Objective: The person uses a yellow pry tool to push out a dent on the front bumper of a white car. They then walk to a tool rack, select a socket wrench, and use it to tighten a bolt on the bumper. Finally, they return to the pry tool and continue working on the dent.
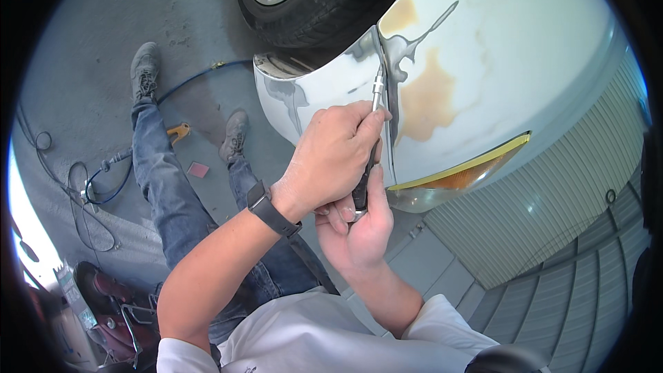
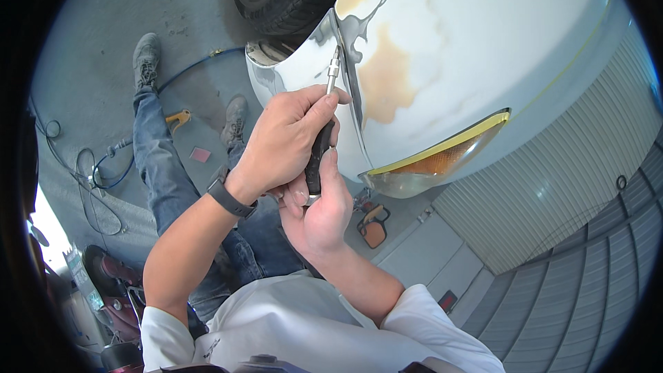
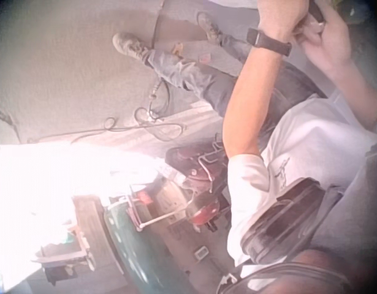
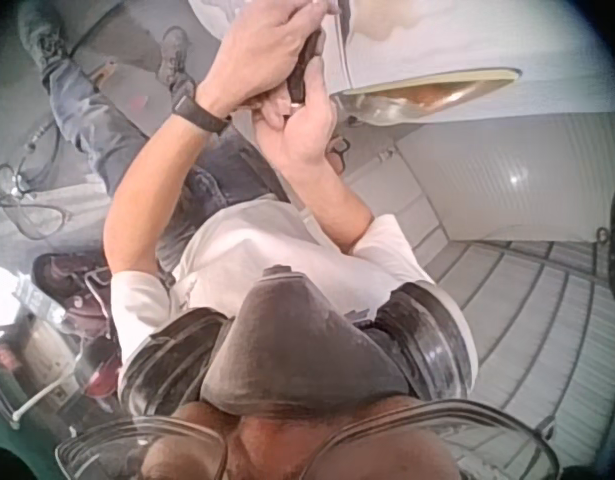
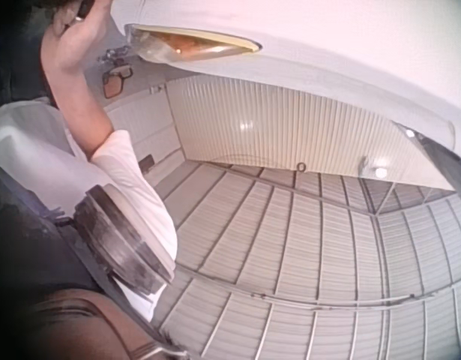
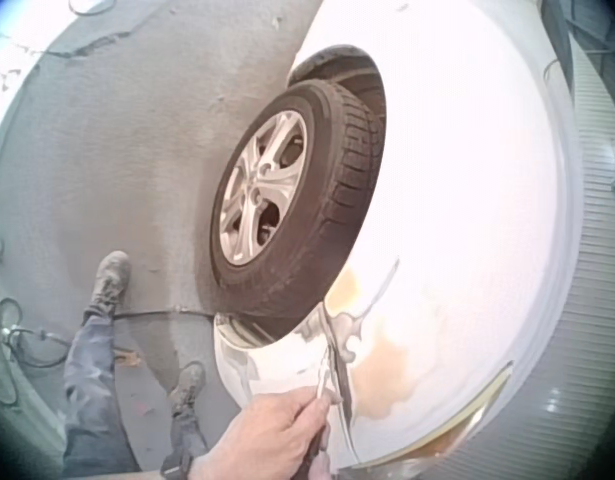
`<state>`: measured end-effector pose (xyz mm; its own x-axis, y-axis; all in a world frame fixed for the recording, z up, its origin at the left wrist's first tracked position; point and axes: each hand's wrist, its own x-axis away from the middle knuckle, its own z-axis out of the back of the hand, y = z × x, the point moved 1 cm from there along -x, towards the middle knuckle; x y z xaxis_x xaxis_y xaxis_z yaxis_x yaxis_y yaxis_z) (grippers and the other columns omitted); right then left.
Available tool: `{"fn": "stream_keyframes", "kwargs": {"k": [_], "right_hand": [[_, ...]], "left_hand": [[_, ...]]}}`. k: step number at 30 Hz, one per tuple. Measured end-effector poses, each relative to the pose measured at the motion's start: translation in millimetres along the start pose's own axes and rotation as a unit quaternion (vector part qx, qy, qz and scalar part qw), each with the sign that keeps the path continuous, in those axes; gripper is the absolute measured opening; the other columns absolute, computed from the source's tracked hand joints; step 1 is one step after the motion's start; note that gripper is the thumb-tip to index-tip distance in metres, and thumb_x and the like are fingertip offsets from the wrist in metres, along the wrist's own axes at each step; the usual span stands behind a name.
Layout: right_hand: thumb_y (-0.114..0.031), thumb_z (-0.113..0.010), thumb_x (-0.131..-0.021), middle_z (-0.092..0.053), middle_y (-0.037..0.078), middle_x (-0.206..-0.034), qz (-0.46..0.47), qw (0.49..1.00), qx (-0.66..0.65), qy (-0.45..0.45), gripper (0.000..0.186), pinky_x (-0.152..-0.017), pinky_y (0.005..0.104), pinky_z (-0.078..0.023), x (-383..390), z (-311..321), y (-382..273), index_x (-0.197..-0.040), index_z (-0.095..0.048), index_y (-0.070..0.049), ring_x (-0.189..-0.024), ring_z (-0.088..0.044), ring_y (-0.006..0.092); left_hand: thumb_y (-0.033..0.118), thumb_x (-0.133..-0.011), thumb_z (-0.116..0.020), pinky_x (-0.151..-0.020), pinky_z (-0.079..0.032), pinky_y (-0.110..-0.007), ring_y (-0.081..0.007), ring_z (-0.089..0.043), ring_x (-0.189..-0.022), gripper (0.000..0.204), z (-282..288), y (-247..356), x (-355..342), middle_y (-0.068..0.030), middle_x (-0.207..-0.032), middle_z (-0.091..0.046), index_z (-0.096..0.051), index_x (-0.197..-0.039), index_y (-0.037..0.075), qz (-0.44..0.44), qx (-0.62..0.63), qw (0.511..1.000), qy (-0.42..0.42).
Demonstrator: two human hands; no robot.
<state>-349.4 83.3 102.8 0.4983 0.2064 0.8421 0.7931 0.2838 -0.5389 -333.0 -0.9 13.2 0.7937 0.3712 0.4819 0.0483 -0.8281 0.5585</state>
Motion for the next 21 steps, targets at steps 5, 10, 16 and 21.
{"fn": "stream_keyframes", "kwargs": {"k": [5,10,16,21], "right_hand": [[-0.044,-0.031,-0.113,-0.041,-0.004,-0.063,0.005,1.000,-0.006,-0.005,0.043,-0.071,0.0352,-0.042,-2.7,-5.4,0.2,-0.090,-0.052,-0.014,-0.057,-0.040,0.0121],[-0.051,-0.033,-0.111,-0.036,-0.007,-0.059,0.005,1.000,0.014,0.000,0.042,-0.075,0.0286,-0.038,-2.8,-14.1,3.9,-0.108,-0.059,-0.018,-0.056,-0.037,0.0081],[-0.051,-0.034,-0.111,-0.035,-0.006,-0.060,0.038,0.999,0.024,-0.002,0.043,-0.074,0.0304,-0.037,-5.1,-22.0,11.8,-0.098,-0.056,-0.017,-0.057,-0.034,0.0097],[-0.049,-0.034,-0.112,-0.035,-0.006,-0.060,0.031,0.999,0.035,0.010,0.043,-0.072,0.0303,-0.037,-8.3,-23.0,7.3,-0.098,-0.056,-0.016,-0.057,-0.034,0.0096]], "left_hand": [[0.028,-0.109,-0.046,-0.062,-0.050,-0.031,-0.0133,-0.057,-0.060,0.039,2.5,-0.9,-5.1,-0.0042,-0.067,-0.061,-0.068,-0.112,-0.003,-0.029,-0.030,0.999,-0.003],[0.027,-0.109,-0.045,-0.062,-0.050,-0.033,-0.0143,-0.057,-0.061,0.040,7.9,1.8,-8.1,-0.0048,-0.067,-0.061,-0.069,-0.114,-0.005,-0.089,-0.104,0.990,-0.017],[0.015,-0.102,-0.048,-0.065,-0.051,-0.036,-0.0216,-0.060,-0.061,0.032,14.6,2.8,-16.7,-0.0103,-0.067,-0.062,-0.067,-0.114,-0.007,-0.170,-0.212,0.962,-0.024],[0.014,-0.100,-0.048,-0.064,-0.050,-0.036,-0.0224,-0.060,-0.061,0.031,11.3,3.0,-19.1,-0.0115,-0.067,-0.062,-0.067,-0.112,-0.007,-0.168,-0.175,0.970,-0.010]]}}
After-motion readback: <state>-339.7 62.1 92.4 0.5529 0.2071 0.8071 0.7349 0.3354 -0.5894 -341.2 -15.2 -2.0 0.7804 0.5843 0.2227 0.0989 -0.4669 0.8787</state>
